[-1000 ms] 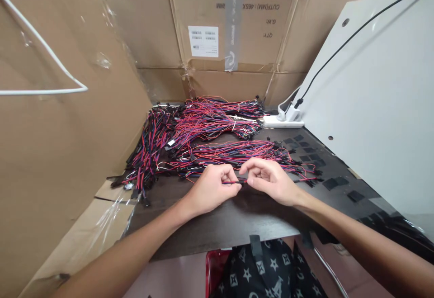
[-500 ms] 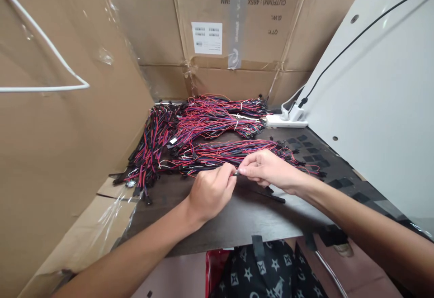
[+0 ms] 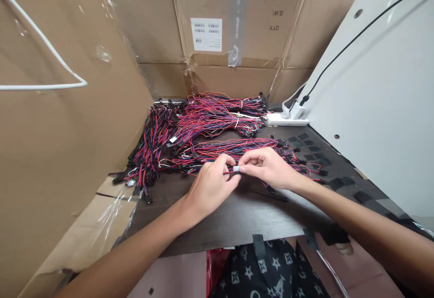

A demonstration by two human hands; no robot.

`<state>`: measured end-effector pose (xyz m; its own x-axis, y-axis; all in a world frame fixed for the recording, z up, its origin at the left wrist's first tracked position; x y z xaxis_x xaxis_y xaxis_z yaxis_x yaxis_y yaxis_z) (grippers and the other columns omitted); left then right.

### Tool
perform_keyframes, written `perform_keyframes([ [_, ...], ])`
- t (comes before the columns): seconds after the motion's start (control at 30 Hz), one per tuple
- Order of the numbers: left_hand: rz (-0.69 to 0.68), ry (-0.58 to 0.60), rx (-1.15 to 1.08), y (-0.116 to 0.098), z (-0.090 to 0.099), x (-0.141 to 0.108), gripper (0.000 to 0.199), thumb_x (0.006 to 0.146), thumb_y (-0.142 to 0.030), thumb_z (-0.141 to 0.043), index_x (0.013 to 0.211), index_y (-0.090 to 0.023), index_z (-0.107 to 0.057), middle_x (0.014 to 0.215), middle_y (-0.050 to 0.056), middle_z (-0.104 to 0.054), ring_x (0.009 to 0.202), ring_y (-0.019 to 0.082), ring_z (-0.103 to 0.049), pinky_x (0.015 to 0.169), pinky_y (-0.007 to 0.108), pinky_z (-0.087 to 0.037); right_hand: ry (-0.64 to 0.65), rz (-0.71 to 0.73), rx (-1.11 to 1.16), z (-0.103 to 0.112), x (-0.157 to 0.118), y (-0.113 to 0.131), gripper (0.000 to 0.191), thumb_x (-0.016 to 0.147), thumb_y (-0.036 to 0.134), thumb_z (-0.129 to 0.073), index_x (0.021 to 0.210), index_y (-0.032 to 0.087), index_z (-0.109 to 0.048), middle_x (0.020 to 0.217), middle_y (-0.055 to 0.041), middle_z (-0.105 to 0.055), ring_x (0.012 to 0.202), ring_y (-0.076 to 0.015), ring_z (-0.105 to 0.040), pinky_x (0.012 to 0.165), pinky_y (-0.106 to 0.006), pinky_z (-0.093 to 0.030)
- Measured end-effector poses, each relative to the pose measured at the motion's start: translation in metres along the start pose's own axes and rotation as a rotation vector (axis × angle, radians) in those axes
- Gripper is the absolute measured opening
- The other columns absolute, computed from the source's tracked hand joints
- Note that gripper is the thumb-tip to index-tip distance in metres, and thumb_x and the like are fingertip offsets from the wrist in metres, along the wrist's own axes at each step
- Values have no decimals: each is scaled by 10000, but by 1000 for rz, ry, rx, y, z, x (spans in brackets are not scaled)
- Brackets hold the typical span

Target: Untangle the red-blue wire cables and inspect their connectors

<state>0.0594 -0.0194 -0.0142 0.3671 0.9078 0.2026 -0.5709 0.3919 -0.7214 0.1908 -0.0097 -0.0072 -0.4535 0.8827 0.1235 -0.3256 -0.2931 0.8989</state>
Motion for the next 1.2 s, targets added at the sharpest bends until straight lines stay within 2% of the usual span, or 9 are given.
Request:
perform_keyframes([
  [0.1, 69, 151, -211, 3, -7, 3, 105, 749, -230, -582, 794, -141, -616, 565, -45, -502, 512, 83, -417, 510, 205, -309, -41, 180, -197, 2, -8, 3, 181, 864, 240, -559, 779, 125, -669, 584, 10, -571, 512, -84, -456, 500, -205, -343],
  [0.2, 145, 265, -356, 6, -13, 2, 152, 757, -247, -556, 770, -117, -633, 528, -57, -445, 490, 72, -348, 484, 204, -267, -37, 467, -424, -2, -19, 11, 209, 933, 202, -486, 873, 127, -671, 696, -33, -654, 573, -98, -534, 561, -214, -383],
  [0.27, 154, 294, -380, 7, -15, 1, 161, 756, -243, -544, 764, -109, -634, 521, -63, -422, 489, 68, -322, 482, 205, -252, -15, 619, -584, -6, -27, 12, 240, 960, 189, -432, 913, 120, -657, 680, -37, -637, 565, -104, -521, 550, -226, -367],
  [0.43, 108, 356, -289, 0, -18, 1, 176, 748, -188, -484, 686, -109, -629, 528, -53, -421, 505, 66, -308, 485, 207, -226, -66, 808, -949, -11, -39, 13, 321, 961, 106, -320, 897, 122, -635, 547, 8, -508, 468, -107, -390, 454, -262, -247],
  [0.6, 305, 450, -518, 3, -21, 0, 87, 642, -204, -584, 653, -119, -597, 482, -61, -426, 461, 58, -301, 457, 206, -204, -65, 1072, -1043, -15, -51, 26, 195, 936, 88, -418, 903, 86, -611, 544, 16, -510, 481, -103, -420, 437, -271, -273],
  [0.73, 419, 495, -714, 3, -22, -2, 143, 619, -265, -625, 632, -125, -597, 428, -91, -338, 407, 41, -207, 418, 215, -122, -54, 1230, -1094, -16, -57, 35, 121, 885, 86, -508, 922, 48, -617, 565, 3, -530, 490, -109, -452, 412, -281, -289],
  [0.93, 401, 439, -685, 3, -22, -1, 174, 589, -270, -668, 618, -120, -586, 422, -87, -381, 401, 34, -250, 417, 199, -156, -53, 1241, -1105, -15, -56, 31, 123, 875, 86, -509, 954, 54, -598, 574, 1, -541, 496, -117, -478, 408, -279, -315],
  [1.1, 209, 282, -520, 2, -19, 1, 83, 664, -194, -595, 629, -136, -547, 518, -48, -490, 470, 56, -389, 462, 183, -287, -79, 999, -920, -8, -46, 26, 180, 891, 85, -396, 977, 72, -554, 550, 1, -534, 465, -127, -465, 411, -278, -310],
  [1.2, 12, 135, -363, -2, -12, 0, 64, 710, -130, -550, 647, -141, -557, 559, -33, -539, 497, 66, -453, 484, 180, -341, -64, 864, -802, -5, -40, 23, 219, 902, 87, -360, 994, 97, -559, 636, -33, -619, 534, -132, -552, 466, -257, -385],
])
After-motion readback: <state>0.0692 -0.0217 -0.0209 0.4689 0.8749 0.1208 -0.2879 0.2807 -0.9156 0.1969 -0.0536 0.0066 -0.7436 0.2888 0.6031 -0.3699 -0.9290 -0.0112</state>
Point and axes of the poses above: each hand's wrist, its own x-axis towards the middle knuckle, its own z-axis out of the back of the hand, y = z × x, the point moved 6 cm from there along x, towards the middle knuckle
